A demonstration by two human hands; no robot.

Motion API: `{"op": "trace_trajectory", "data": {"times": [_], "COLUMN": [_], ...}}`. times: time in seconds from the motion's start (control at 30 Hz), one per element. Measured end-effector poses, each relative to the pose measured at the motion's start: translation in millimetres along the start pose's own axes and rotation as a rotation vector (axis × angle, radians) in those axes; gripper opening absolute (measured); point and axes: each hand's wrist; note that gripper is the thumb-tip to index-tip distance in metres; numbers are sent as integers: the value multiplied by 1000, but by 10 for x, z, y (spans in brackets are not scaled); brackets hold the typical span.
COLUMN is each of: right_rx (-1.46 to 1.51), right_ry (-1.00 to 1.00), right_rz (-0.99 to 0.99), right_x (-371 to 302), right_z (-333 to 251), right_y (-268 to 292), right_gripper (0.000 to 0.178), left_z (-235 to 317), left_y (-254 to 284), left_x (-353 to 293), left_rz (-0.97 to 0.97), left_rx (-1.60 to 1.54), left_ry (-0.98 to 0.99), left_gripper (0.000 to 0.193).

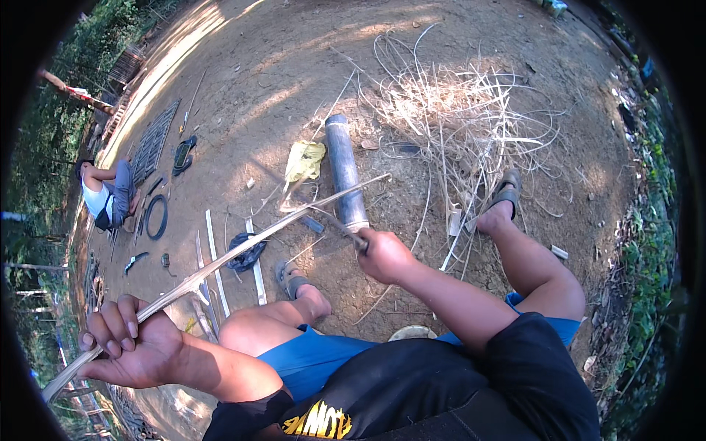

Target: The person uses a large knife to shave and smooth the surface of a bamboo strip, repeatedly scraping the blade along the material.

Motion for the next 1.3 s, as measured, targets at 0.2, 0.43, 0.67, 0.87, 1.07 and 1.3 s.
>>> {"op": "trace_trajectory", "data": {"times": [0.2, 0.43, 0.67, 0.87, 1.07, 1.3], "right_rx": [-69, 46, 59, 27, -45, 49], "right_ry": [-277, 92, -201, -62, -334, -154], "right_rz": [16, -89, -21, -98, -2, -118], "right_x": [326, 232, 840, 667, 1139, 1058], "right_z": [582, -80, 799, 358, 1407, 852], "right_y": [89, -10, -35, -6, -70, -73], "right_gripper": [29, 31, 34, 38, 38, 30], "left_z": [-32, -18, -76, -86, -92, -58], "left_y": [44, 172, 315, 456, 507, 697], "left_x": [23, 121, 243, 379, 401, 522], "left_rz": [40, 52, -26, -15, -28, 20], "left_rx": [-24, 8, -55, -21, -10, 8], "left_ry": [-27, -7, 42, 9, 29, 50], "left_gripper": [40, 36, 37, 38, 39, 58]}}
Point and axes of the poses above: each hand's wrist, its own x-axis towards the middle knuckle, its own y-axis out of the back of the hand, z = x × y, and after that the axes turned 5 degrees about -y, right-handed
